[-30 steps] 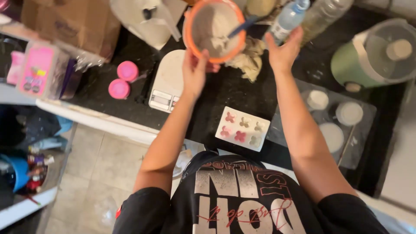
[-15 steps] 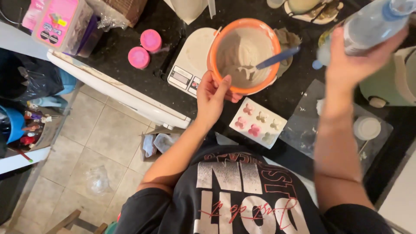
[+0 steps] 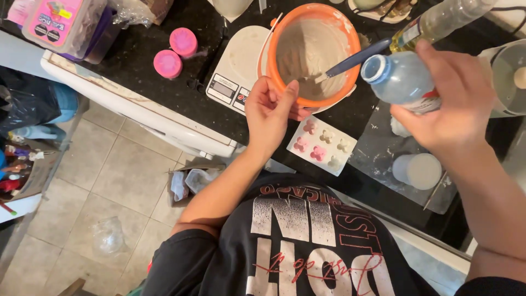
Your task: Preparing a silicone mold and mixing a powdered substance with water in a bowl
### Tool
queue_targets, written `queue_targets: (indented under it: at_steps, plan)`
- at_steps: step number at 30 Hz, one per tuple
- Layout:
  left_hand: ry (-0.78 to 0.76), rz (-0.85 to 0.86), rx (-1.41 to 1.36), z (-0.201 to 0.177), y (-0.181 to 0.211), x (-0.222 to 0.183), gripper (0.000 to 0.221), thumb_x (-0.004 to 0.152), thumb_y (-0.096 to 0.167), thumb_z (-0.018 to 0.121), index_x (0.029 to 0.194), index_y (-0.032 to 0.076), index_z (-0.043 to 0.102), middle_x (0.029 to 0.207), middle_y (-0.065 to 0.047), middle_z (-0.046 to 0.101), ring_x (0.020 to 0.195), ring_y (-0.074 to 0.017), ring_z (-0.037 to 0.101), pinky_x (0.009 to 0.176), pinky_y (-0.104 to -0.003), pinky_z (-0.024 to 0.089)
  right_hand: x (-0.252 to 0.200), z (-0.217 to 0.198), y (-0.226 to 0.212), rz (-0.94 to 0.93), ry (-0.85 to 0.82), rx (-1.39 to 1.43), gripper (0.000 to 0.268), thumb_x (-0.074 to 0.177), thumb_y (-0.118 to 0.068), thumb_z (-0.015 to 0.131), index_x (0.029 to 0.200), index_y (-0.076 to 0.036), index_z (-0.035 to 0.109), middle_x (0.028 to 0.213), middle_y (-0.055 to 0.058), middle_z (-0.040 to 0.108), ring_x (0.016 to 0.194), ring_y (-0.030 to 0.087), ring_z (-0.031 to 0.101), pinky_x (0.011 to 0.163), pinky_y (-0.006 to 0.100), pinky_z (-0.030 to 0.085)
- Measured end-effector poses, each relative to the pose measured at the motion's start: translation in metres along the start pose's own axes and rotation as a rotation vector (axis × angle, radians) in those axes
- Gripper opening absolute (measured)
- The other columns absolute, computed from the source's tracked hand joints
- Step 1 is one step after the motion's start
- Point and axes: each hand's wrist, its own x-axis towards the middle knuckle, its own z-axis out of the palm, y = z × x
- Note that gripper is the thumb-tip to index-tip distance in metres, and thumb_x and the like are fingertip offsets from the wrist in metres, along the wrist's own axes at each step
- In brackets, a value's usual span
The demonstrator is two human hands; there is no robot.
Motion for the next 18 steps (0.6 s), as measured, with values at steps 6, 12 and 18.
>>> queue_targets:
  at_steps: [6,12,18]
  plan:
    - [0.014,0.005,-0.026,-0.0009,0.0002,-0.0035,0.036,0.095,0.014,0.069,0.078,0.014,0.037,0.052,-0.007,0.051,0.051,-0.0255,0.072,0.037,-0.024,0.052,-0.0017,0.0056,0.0033,-0.059,-0.024,-0.131,0.078,0.076,-0.009,0.088,0.152,0.000,0.071,0.121,0.019,0.073,0.106,0.036,0.067,0.093,0.047,0.053]
    - [0.001,0.027,-0.022,-0.0022,-0.0004,-0.0072,0.035,0.095,0.014,0.068,0.079,0.013,0.037,0.054,-0.007,0.051,0.054,-0.0271,0.074,0.037,-0.024,0.052,0.0013,0.0049,0.0038,-0.114,-0.054,-0.161,0.088,0.066,-0.010,0.095,0.150,-0.001,0.072,0.121,0.019,0.071,0.105,0.036,0.067,0.089,0.047,0.054]
    - [-0.019,0.036,-0.050,-0.0028,-0.0004,-0.0107,0.035,0.094,0.013,0.068,0.080,0.013,0.037,0.057,-0.004,0.045,0.054,-0.0275,0.073,0.038,-0.025,0.053,0.0060,0.0015,0.0011,-0.139,-0.069,-0.161,0.087,0.067,-0.009,0.098,0.150,-0.001,0.073,0.122,0.017,0.073,0.105,0.035,0.069,0.089,0.046,0.056]
